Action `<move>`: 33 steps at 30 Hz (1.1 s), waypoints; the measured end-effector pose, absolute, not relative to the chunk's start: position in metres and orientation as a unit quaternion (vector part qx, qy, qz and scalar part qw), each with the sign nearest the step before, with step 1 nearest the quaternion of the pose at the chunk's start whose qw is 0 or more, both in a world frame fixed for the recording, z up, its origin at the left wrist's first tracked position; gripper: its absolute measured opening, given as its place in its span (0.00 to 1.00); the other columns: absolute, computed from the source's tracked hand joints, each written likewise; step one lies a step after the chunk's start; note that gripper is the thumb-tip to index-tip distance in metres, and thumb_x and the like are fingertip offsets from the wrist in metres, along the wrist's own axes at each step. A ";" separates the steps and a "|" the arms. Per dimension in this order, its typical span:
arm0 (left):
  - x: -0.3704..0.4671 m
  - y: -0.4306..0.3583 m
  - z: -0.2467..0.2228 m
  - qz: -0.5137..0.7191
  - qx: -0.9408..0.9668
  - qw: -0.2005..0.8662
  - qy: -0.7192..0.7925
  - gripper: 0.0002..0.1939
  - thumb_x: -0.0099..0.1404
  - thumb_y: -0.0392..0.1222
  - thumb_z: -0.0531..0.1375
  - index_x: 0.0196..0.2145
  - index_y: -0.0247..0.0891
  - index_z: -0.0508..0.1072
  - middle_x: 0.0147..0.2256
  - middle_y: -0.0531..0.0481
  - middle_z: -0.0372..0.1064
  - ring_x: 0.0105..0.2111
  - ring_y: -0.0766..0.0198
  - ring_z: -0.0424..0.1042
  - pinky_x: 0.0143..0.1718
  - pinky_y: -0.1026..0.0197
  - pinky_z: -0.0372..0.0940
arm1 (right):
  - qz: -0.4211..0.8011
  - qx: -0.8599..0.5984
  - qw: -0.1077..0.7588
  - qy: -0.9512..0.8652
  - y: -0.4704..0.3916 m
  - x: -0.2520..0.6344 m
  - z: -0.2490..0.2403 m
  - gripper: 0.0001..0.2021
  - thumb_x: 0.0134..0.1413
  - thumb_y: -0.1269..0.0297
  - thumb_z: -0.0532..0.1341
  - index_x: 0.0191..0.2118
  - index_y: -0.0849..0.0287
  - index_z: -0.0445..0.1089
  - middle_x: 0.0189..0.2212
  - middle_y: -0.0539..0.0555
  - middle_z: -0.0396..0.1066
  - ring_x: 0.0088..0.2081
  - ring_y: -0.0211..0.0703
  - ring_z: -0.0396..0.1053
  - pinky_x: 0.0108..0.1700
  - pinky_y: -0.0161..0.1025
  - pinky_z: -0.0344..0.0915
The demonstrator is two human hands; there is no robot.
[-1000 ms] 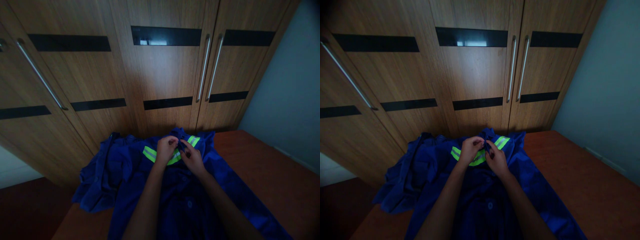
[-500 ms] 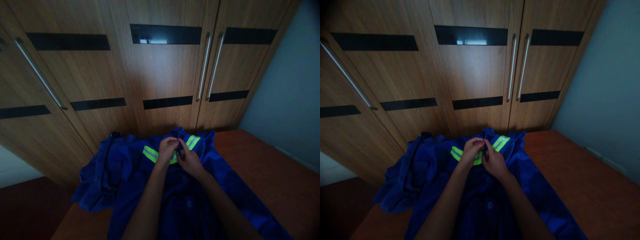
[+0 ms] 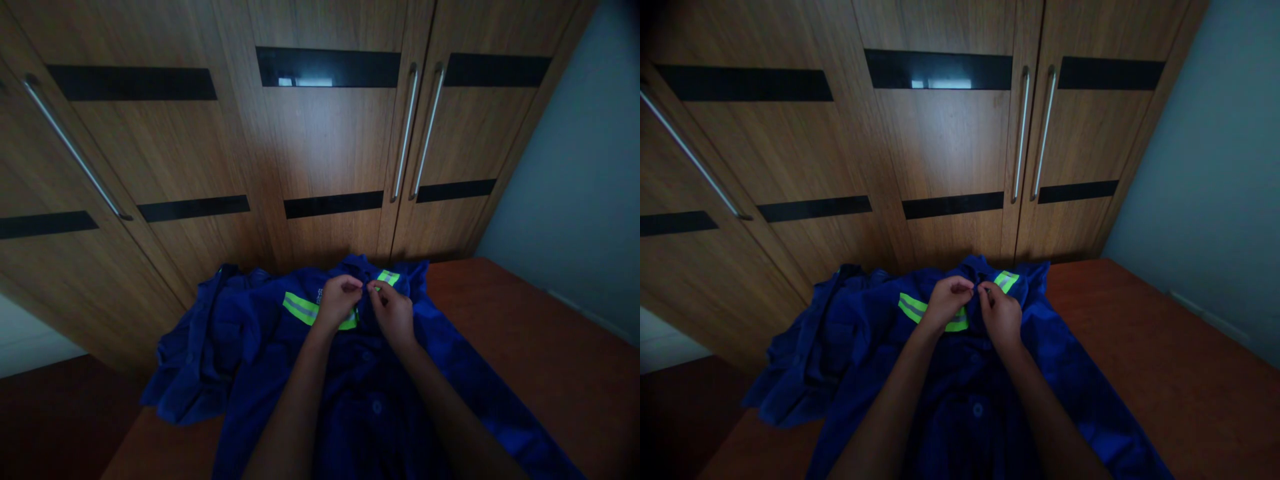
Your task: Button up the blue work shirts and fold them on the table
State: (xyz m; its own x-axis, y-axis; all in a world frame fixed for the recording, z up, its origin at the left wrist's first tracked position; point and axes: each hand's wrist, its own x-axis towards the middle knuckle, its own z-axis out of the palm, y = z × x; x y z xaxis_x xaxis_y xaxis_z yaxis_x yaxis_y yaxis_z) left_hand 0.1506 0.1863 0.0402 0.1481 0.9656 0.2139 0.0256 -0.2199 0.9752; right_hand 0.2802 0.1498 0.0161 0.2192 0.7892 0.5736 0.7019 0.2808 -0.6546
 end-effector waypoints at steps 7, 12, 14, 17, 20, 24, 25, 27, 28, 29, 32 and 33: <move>0.152 0.188 0.038 0.462 0.680 0.394 0.411 0.06 0.53 0.28 0.59 0.29 0.34 0.74 0.28 0.49 0.75 0.30 0.66 0.73 0.32 0.66 0.66 | 0.200 -0.553 0.577 -0.567 0.157 0.283 0.014 0.19 0.55 0.49 0.54 0.34 0.62 0.70 0.24 0.53 0.70 0.22 0.39 0.64 0.24 0.33 0.56; 0.153 0.184 0.037 0.438 0.732 0.293 0.432 0.08 0.54 0.29 0.58 0.30 0.38 0.74 0.29 0.52 0.74 0.31 0.65 0.72 0.34 0.65 0.65 | 0.366 -0.521 0.620 -0.458 0.158 0.277 0.012 0.20 0.46 0.45 0.60 0.29 0.61 0.68 0.15 0.45 0.59 0.16 0.33 0.53 0.18 0.32 0.49; 0.153 0.182 0.038 0.423 0.750 0.258 0.438 0.07 0.55 0.31 0.59 0.30 0.40 0.74 0.28 0.53 0.73 0.31 0.65 0.71 0.35 0.65 0.64 | 0.405 -0.513 0.624 -0.428 0.158 0.275 0.011 0.19 0.45 0.45 0.60 0.26 0.60 0.65 0.13 0.43 0.54 0.15 0.32 0.50 0.17 0.31 0.47; 0.150 0.182 0.038 0.399 0.764 0.222 0.455 0.05 0.56 0.33 0.60 0.31 0.41 0.74 0.28 0.53 0.73 0.30 0.64 0.71 0.34 0.64 0.62 | 0.418 -0.512 0.616 -0.428 0.158 0.273 0.010 0.19 0.46 0.46 0.59 0.24 0.58 0.63 0.13 0.42 0.51 0.15 0.31 0.48 0.17 0.31 0.46; 0.145 0.184 0.036 0.375 0.769 0.205 0.476 0.04 0.58 0.36 0.60 0.31 0.42 0.75 0.28 0.53 0.74 0.30 0.64 0.72 0.33 0.65 0.62 | 0.411 -0.522 0.604 -0.439 0.160 0.274 0.009 0.18 0.47 0.47 0.59 0.26 0.59 0.65 0.13 0.42 0.53 0.14 0.32 0.50 0.17 0.32 0.47; 0.141 0.184 0.034 0.333 0.776 0.184 0.503 0.03 0.59 0.41 0.61 0.31 0.43 0.76 0.29 0.52 0.75 0.30 0.63 0.72 0.32 0.65 0.61 | 0.320 -0.578 0.570 -0.487 0.162 0.279 0.001 0.11 0.46 0.56 0.62 0.32 0.58 0.70 0.13 0.44 0.61 0.17 0.36 0.58 0.21 0.32 0.50; 0.141 0.183 0.033 0.321 0.777 0.175 0.513 0.03 0.58 0.40 0.61 0.30 0.44 0.76 0.29 0.51 0.75 0.30 0.62 0.73 0.32 0.65 0.61 | 0.267 -0.607 0.540 -0.519 0.161 0.281 -0.001 0.09 0.47 0.59 0.62 0.34 0.57 0.71 0.14 0.45 0.62 0.19 0.38 0.60 0.22 0.32 0.50; 0.141 0.180 0.031 0.295 0.779 0.159 0.529 0.04 0.57 0.38 0.61 0.29 0.44 0.76 0.28 0.50 0.75 0.31 0.59 0.73 0.33 0.63 0.62 | 0.150 -0.658 0.459 -0.578 0.160 0.283 -0.003 0.09 0.51 0.62 0.59 0.38 0.55 0.72 0.16 0.46 0.66 0.22 0.39 0.65 0.25 0.33 0.50; 0.142 0.178 0.030 0.281 0.782 0.154 0.534 0.05 0.56 0.37 0.61 0.29 0.44 0.76 0.28 0.49 0.75 0.31 0.58 0.73 0.34 0.61 0.62 | 0.103 -0.676 0.421 -0.595 0.159 0.284 -0.002 0.09 0.53 0.63 0.58 0.40 0.55 0.72 0.17 0.47 0.68 0.23 0.40 0.66 0.25 0.33 0.50; 0.142 0.177 0.029 0.268 0.785 0.149 0.537 0.05 0.56 0.36 0.60 0.28 0.44 0.76 0.28 0.48 0.75 0.31 0.56 0.74 0.34 0.60 0.63 | 0.070 -0.688 0.395 -0.605 0.159 0.283 0.001 0.10 0.55 0.62 0.56 0.41 0.54 0.71 0.19 0.48 0.69 0.24 0.41 0.67 0.26 0.33 0.51; 0.144 0.175 0.026 0.242 0.791 0.138 0.545 0.07 0.57 0.35 0.59 0.28 0.42 0.77 0.30 0.43 0.76 0.33 0.52 0.74 0.36 0.56 0.64 | 0.002 -0.700 0.336 -0.630 0.166 0.276 0.017 0.12 0.60 0.59 0.53 0.44 0.54 0.70 0.26 0.52 0.73 0.29 0.42 0.71 0.28 0.34 0.55; 0.145 0.175 0.025 0.237 0.791 0.134 0.548 0.07 0.57 0.36 0.58 0.28 0.41 0.78 0.30 0.41 0.76 0.33 0.51 0.75 0.37 0.55 0.64 | -0.013 -0.699 0.312 -0.644 0.171 0.272 0.024 0.13 0.61 0.58 0.53 0.44 0.55 0.69 0.30 0.54 0.74 0.32 0.43 0.72 0.30 0.34 0.57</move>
